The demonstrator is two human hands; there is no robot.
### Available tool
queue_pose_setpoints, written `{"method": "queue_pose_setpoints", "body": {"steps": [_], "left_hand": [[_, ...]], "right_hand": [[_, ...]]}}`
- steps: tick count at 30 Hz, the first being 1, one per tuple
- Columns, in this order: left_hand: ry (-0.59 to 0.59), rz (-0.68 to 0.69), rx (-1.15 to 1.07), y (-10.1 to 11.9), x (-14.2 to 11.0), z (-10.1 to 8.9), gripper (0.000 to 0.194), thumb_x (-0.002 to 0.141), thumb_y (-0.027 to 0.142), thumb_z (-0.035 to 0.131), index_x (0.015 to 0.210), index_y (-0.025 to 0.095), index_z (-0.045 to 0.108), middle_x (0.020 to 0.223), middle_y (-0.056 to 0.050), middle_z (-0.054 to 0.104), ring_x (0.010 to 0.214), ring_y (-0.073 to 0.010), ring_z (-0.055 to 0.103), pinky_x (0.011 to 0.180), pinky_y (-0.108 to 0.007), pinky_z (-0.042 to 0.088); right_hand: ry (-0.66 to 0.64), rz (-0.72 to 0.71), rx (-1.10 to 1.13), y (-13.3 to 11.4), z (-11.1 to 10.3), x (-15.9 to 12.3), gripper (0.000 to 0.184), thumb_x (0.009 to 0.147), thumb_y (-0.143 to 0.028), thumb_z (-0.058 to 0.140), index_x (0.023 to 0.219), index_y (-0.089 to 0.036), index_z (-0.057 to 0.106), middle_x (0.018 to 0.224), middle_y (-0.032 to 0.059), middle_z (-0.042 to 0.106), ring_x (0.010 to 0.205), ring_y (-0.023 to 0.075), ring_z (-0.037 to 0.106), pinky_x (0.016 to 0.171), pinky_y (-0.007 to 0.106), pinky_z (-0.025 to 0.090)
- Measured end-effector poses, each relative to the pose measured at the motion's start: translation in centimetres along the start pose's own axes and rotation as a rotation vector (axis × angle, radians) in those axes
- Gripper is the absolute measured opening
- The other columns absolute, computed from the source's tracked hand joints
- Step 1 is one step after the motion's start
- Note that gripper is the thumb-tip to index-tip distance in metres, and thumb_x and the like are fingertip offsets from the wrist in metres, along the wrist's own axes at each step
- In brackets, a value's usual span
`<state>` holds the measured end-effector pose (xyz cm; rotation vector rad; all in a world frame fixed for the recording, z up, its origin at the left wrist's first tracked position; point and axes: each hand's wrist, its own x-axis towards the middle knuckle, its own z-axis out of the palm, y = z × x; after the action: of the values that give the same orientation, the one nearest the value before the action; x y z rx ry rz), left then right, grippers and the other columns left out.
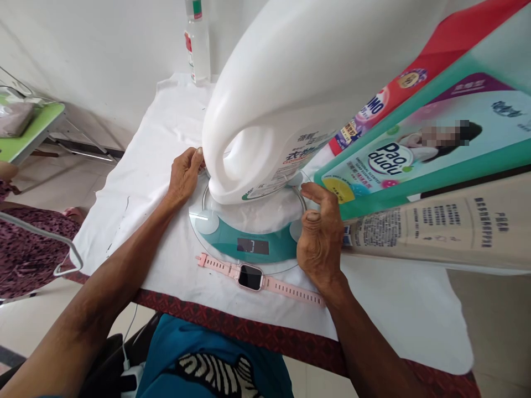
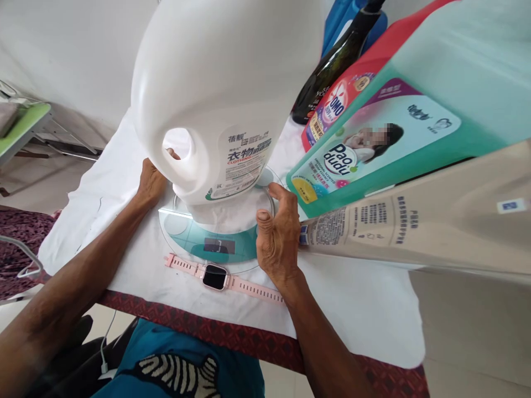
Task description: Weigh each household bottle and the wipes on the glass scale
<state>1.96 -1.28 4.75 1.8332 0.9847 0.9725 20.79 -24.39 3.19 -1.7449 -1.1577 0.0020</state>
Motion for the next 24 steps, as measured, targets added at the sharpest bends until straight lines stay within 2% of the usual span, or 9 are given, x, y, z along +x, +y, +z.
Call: {"method": "queue_pose_setpoints", "body": {"steps": [4, 10, 18, 24], "left_hand": [[0.023, 0.014, 0.022, 0.4, -0.2, -0.1, 0.036, 0.098, 0.05, 0.056, 0.073, 0.024, 0.054, 0.075, -0.003, 0.063, 0.076, -0.0198, 0.058, 0.075, -0.035, 0.052], [0.092, 0.142, 0.024, 1.5, -0.3, -0.4, 0.033, 0.099, 0.051, 0.053, 0.079, 0.026, 0.06, 0.082, -0.005, 0.067, 0.082, -0.0215, 0.064, 0.076, -0.036, 0.055], [0.148, 0.148, 0.018, 1.9, -0.5, -0.5, 0.051, 0.105, 0.066, 0.045, 0.078, 0.026, 0.06, 0.082, -0.006, 0.068, 0.081, -0.0221, 0.065, 0.074, -0.037, 0.056], [0.154, 0.135, 0.0, 3.5, -1.2, -0.5, 0.058, 0.106, 0.071, 0.039, 0.077, 0.025, 0.06, 0.083, -0.007, 0.067, 0.083, -0.0217, 0.066, 0.077, -0.037, 0.057]], "right_hand": [[0.003, -0.007, 0.004, 0.2, 0.0, 0.0, 0.079, 0.105, -0.082, 0.027, 0.14, -0.021, 0.061, 0.135, 0.0178, 0.069, 0.127, 0.0359, 0.067, 0.11, 0.064, 0.051], [-0.006, -0.009, 0.02, 0.2, 0.1, 0.0, 0.081, 0.104, -0.083, 0.028, 0.141, -0.018, 0.061, 0.134, 0.0196, 0.07, 0.127, 0.0362, 0.067, 0.11, 0.063, 0.051], [0.003, 0.003, 0.028, 0.2, 0.3, 0.1, 0.084, 0.102, -0.086, 0.026, 0.138, -0.018, 0.061, 0.132, 0.0187, 0.069, 0.126, 0.0365, 0.067, 0.108, 0.063, 0.051], [0.006, 0.015, 0.041, 0.1, 0.5, 0.2, 0.085, 0.101, -0.087, 0.026, 0.138, -0.019, 0.06, 0.132, 0.0177, 0.069, 0.127, 0.0358, 0.066, 0.109, 0.064, 0.051]]}}
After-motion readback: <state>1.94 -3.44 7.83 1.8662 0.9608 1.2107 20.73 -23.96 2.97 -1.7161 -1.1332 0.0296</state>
